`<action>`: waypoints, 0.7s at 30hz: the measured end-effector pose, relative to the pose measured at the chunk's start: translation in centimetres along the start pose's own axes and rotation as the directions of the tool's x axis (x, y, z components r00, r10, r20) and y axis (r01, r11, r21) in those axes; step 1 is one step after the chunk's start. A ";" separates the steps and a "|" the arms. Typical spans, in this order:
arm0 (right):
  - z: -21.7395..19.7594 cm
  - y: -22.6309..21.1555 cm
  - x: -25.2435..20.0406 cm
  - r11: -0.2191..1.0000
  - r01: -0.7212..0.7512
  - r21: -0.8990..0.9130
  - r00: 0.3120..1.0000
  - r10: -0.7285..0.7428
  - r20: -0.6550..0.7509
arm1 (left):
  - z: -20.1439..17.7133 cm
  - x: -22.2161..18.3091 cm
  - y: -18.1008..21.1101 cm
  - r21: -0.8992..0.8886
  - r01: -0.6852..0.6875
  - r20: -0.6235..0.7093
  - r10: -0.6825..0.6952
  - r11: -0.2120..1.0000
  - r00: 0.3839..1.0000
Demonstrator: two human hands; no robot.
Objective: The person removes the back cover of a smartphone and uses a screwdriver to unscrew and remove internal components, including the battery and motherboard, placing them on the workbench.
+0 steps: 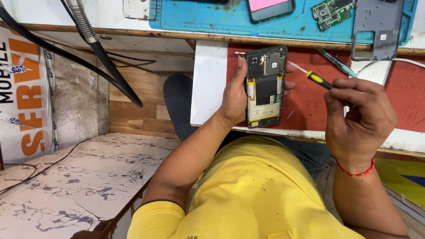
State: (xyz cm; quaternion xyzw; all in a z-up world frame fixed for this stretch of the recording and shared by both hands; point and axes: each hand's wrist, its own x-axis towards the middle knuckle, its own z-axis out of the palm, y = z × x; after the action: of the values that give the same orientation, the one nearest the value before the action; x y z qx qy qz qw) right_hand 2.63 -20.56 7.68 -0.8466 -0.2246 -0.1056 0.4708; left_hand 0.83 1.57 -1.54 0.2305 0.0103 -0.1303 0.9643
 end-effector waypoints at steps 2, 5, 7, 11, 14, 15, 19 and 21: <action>0.0 0.4 0.1 0.999 -0.005 0.044 0.999 0.006 -0.036 | 0.0 0.1 0.1 0.026 -0.037 0.028 0.036 0.999 0.999; -0.1 0.6 0.5 0.999 0.052 -0.017 0.998 -0.052 -0.030 | 0.1 0.0 0.0 0.048 -0.056 0.040 0.054 0.997 0.998; -0.1 0.5 0.9 0.992 0.112 -0.063 0.994 -0.112 0.004 | 0.1 0.0 0.0 0.019 -0.045 0.045 0.044 0.999 0.998; 0.5 -0.1 1.9 0.987 0.145 -0.075 0.989 -0.142 0.042 | 0.2 -0.1 0.1 0.005 -0.041 0.047 0.041 0.999 0.998; 0.7 -0.6 2.3 0.989 0.083 -0.123 0.996 -0.079 0.042 | 0.1 -0.1 0.1 0.006 -0.036 0.044 0.036 0.999 0.998; 0.7 -0.7 2.4 0.986 0.105 -0.128 0.994 -0.100 0.044 | 0.1 -0.1 0.1 0.012 -0.040 0.046 0.039 0.999 0.998; 0.7 -0.9 2.6 0.970 0.180 -0.162 0.983 -0.172 0.061 | 0.1 0.0 0.1 0.038 -0.055 0.059 0.053 0.998 0.997; 0.6 -1.1 2.6 0.960 0.207 -0.191 0.978 -0.196 0.071 | 0.1 0.0 0.0 0.009 -0.049 0.069 0.049 0.999 0.996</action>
State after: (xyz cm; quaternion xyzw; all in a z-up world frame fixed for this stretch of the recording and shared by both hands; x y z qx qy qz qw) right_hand 4.37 -18.75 9.23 -0.8644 -0.3101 -0.1528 0.3651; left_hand 0.87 1.53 -1.44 0.2311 -0.0292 -0.1145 0.9657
